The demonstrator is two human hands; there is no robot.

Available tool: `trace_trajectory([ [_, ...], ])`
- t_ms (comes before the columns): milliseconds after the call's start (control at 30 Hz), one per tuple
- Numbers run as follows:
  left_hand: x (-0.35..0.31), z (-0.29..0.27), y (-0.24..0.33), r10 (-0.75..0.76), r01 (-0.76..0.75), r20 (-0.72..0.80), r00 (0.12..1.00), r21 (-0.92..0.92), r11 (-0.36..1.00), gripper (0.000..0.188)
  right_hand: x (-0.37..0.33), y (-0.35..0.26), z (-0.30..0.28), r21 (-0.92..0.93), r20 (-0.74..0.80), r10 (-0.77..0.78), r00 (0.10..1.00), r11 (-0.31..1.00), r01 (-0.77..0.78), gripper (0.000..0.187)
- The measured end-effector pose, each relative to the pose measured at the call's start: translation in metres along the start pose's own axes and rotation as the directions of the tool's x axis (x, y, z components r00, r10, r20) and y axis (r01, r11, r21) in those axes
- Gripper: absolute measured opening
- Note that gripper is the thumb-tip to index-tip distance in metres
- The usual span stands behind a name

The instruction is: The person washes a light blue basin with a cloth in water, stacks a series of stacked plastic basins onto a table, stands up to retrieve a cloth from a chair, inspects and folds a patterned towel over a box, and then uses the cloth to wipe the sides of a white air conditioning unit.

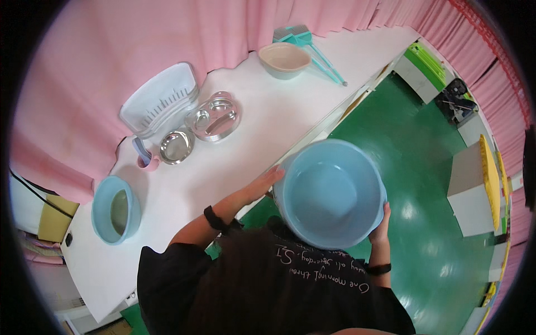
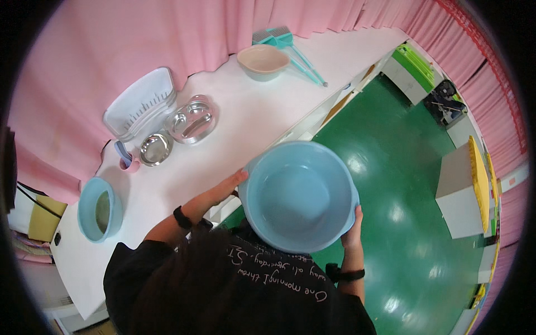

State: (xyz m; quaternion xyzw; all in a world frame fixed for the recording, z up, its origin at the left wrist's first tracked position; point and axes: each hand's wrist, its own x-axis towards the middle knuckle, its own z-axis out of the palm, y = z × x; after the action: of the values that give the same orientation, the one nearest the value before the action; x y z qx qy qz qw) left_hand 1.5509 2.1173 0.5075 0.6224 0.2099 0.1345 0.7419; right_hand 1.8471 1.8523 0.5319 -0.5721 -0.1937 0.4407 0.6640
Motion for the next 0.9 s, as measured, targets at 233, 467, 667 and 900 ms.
trace_trajectory([
  [233, 0.083, -0.028, 0.064, -0.101, 0.068, -0.342, 0.934, -0.108, 0.992, 0.069, 0.190, -0.075, -0.001, -0.227, 0.293, 0.000, 0.956, 0.971, 0.069, 0.082],
  [467, 0.136, -0.099, 0.148, -0.086, -0.065, -0.702, 0.707, -0.185, 0.981, 0.086, 0.364, -0.157, 0.111, -0.184, 0.559, 0.057, 0.827, 0.981, 0.056, 0.091],
  [667, 0.155, -0.201, 0.197, -0.069, -0.282, -0.909, 0.412, -0.199, 0.938, 0.058, 0.473, -0.166, 0.261, -0.105, 0.690, 0.093, 0.717, 0.994, -0.028, 0.077],
  [900, 0.164, -0.294, 0.203, -0.198, -0.281, -0.934, 0.299, -0.284, 0.917, 0.083, 0.560, -0.134, 0.386, -0.096, 0.716, 0.173, 0.677, 0.984, -0.151, 0.076],
])
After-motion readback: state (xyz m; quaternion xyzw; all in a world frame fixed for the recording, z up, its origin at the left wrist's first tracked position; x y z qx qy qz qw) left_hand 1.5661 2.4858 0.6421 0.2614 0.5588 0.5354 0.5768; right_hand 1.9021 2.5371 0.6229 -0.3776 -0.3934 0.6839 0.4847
